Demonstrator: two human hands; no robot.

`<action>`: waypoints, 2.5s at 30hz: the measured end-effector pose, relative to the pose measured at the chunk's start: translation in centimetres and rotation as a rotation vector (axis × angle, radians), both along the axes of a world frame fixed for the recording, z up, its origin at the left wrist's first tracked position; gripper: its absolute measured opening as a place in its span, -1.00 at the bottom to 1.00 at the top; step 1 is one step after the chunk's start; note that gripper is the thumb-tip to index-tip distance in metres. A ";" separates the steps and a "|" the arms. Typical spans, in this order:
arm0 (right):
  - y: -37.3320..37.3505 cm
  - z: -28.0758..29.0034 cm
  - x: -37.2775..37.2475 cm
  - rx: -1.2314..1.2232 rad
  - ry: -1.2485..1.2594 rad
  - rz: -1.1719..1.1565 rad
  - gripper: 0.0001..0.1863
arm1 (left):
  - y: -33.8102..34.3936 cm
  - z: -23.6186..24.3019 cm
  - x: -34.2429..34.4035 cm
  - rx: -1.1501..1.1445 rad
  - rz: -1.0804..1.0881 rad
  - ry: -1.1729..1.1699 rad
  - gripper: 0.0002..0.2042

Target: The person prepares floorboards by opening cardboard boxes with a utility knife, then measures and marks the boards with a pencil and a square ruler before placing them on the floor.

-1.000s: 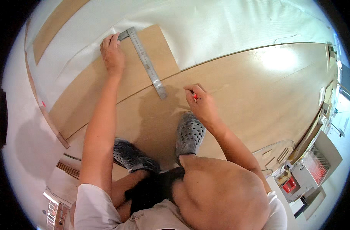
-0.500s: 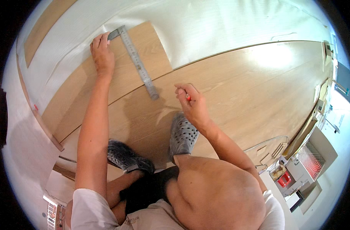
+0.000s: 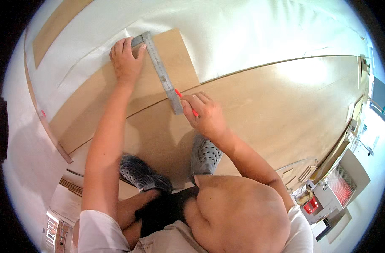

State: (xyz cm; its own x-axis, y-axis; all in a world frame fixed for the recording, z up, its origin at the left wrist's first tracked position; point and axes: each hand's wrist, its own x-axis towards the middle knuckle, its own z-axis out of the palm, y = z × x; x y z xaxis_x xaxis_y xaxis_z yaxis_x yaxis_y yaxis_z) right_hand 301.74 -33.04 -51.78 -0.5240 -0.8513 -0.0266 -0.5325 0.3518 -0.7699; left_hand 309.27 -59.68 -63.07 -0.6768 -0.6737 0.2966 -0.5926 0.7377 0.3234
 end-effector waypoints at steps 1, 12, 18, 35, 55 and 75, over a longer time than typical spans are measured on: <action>-0.1 -0.3 0.1 -0.007 0.019 0.019 -0.91 | 0.0 0.1 0.1 0.007 0.004 -0.010 -0.52; -12.5 -3.8 -4.7 -0.205 0.166 -0.027 -0.82 | -0.1 0.6 0.2 0.053 -0.007 0.036 -0.53; -2.5 0.3 -1.1 0.163 0.013 0.067 -0.83 | 0.0 0.9 -0.1 0.031 0.011 0.016 -0.54; -0.2 -4.9 1.7 0.150 0.180 -0.114 -0.55 | -0.3 -0.5 1.6 -0.009 -0.026 0.058 -0.72; 19.4 -5.8 -0.3 0.203 -0.113 -0.604 -0.57 | -9.3 3.8 13.9 0.077 -0.090 -0.467 -0.66; 23.2 -6.1 -0.1 0.162 0.168 -0.666 -0.58 | -13.4 6.8 12.6 0.545 -0.170 -0.486 -0.62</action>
